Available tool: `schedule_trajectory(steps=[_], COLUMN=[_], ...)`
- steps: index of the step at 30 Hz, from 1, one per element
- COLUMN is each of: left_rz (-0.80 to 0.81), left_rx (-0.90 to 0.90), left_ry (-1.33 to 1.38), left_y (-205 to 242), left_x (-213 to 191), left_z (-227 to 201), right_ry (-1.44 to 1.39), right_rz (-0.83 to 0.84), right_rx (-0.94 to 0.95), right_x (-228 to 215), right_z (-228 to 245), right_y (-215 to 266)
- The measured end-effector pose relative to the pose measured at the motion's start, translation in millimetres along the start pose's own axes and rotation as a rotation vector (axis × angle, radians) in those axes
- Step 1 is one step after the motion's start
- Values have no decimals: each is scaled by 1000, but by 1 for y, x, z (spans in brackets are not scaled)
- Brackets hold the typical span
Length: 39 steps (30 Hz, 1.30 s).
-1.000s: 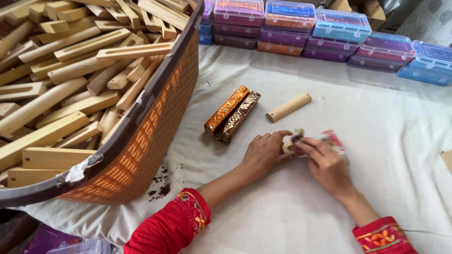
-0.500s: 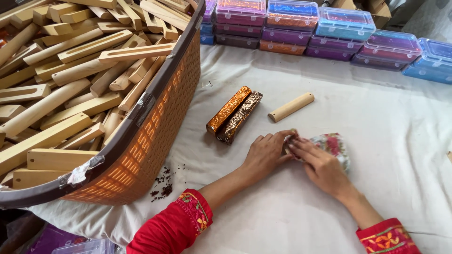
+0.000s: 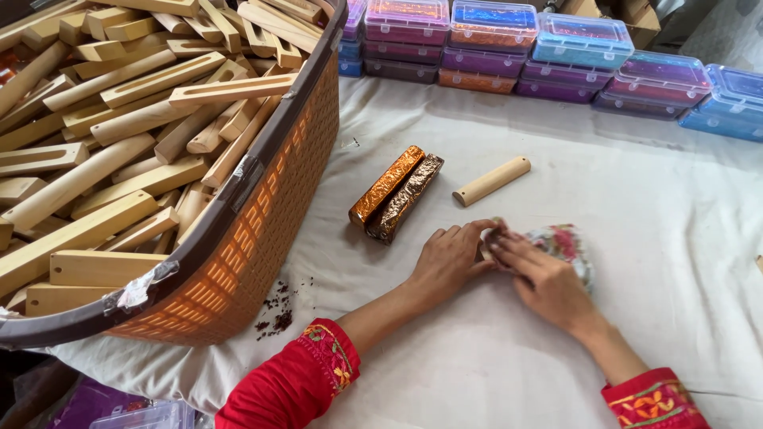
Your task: The recorder is wrapping wooden rug holders or rollers with various types of decorative and protective foils and cloths.
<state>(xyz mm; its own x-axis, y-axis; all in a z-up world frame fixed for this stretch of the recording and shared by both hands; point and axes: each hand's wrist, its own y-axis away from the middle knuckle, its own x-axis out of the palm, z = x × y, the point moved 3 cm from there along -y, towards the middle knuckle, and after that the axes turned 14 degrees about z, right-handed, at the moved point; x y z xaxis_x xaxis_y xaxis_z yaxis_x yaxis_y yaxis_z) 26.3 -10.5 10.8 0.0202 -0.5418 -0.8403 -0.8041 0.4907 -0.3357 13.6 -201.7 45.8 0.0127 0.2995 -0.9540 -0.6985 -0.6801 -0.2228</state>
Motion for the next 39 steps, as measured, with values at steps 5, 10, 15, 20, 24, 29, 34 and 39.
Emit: schedule_trajectory(steps=[5,10,15,20,24,29,34,39], left_rz=[-16,-4,-73,-168,-266,-310,-204,-127], left_rx=[14,1,13,48,49,105,69,50], left_ry=[-4,14,-9,-55,-32,-18,19,-2], left_y=[0,0,-1,-1,-1,2,1,0], left_x=[3,-1,-3,-5,-11,-26,-20,-9], left_z=[2,-2,-3,-2,-4,-11,-9,-8], right_ry=[1,-8,81,126,328,497,599,432], right_rz=[30,-17,-16,-35,-98,-254,-398,-208], right_rx=[-6,170,152,169,181,404,645,591], right_x=[8,-15,-12,-12,-17,-11,-35,4], right_z=[-28,-51,-51,-42,-38,-92,-105,-154], right_y=[5,13,13,12,13,42,59,72])
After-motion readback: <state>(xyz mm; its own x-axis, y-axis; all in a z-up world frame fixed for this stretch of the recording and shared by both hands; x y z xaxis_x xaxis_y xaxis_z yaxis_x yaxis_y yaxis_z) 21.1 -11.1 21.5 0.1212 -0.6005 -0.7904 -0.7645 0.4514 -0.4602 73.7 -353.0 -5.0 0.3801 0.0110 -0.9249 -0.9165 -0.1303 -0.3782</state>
